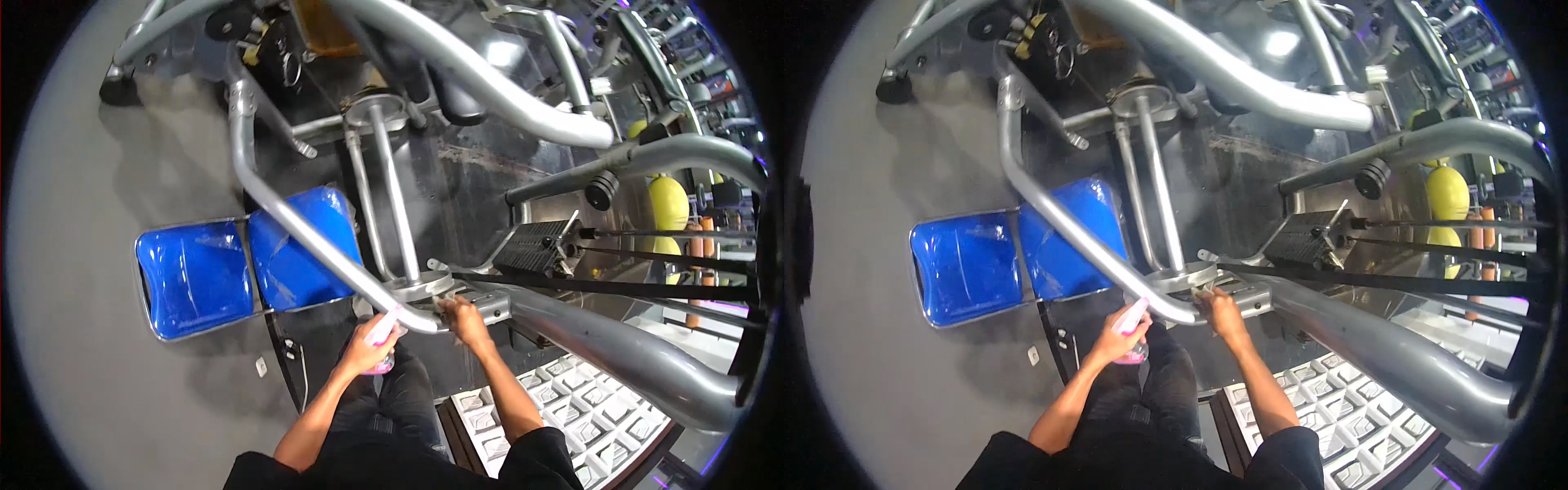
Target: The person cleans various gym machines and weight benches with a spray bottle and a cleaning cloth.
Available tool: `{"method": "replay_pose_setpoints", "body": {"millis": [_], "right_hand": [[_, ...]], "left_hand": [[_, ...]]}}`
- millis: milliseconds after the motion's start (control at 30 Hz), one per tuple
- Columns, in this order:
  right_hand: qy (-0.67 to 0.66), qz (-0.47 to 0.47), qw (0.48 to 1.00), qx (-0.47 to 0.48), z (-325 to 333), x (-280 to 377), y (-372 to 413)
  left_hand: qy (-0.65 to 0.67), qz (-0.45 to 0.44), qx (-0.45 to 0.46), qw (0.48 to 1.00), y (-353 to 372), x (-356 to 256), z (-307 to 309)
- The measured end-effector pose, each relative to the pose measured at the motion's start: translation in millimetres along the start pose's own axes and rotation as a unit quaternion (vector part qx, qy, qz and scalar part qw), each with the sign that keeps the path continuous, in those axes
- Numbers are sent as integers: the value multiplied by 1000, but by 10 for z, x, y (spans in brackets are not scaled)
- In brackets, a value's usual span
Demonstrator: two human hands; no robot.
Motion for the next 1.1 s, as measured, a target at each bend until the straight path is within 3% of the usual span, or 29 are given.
{"method": "replay_pose_setpoints", "body": {"millis": [67,100,200,333,433,667,933,1000,1067,1100], "right_hand": [[-117,-10,993,7,-68,-179,-143],[-116,-7,993,-15,-45,-199,-240],[-130,29,987,-85,-34,-356,-557],[-137,-18,986,-90,26,-528,-942],[-138,-10,985,-102,-8,-713,-1122],[-143,-35,988,-33,-412,-1168,-1319],[-100,3,994,50,-617,-829,-1281],[-18,232,972,43,-795,-715,-1311],[63,432,885,161,-1085,-663,-1308],[90,428,866,244,-1161,-553,-1217]], "left_hand": [[-31,12,19,999,-165,1,43],[-27,12,14,999,-281,-26,93],[-125,41,114,985,-557,-1,198],[-193,57,216,956,-938,95,145],[-264,147,315,900,-1167,11,-22],[-391,175,295,854,-1380,281,-245],[-357,160,217,894,-1234,189,-181],[-351,151,198,903,-1130,82,-112],[-323,23,114,939,-906,-40,-41],[-291,-39,36,955,-773,259,-42]]}}
Point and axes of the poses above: each hand's wrist, its own y-axis away from the middle knuckle, its own z-axis out of the back of the hand, x = y × z, the point moved 1 cm from there along -y, towards the middle knuckle, and after that the axes turned 7 degrees about -x, right-handed, at the moved point
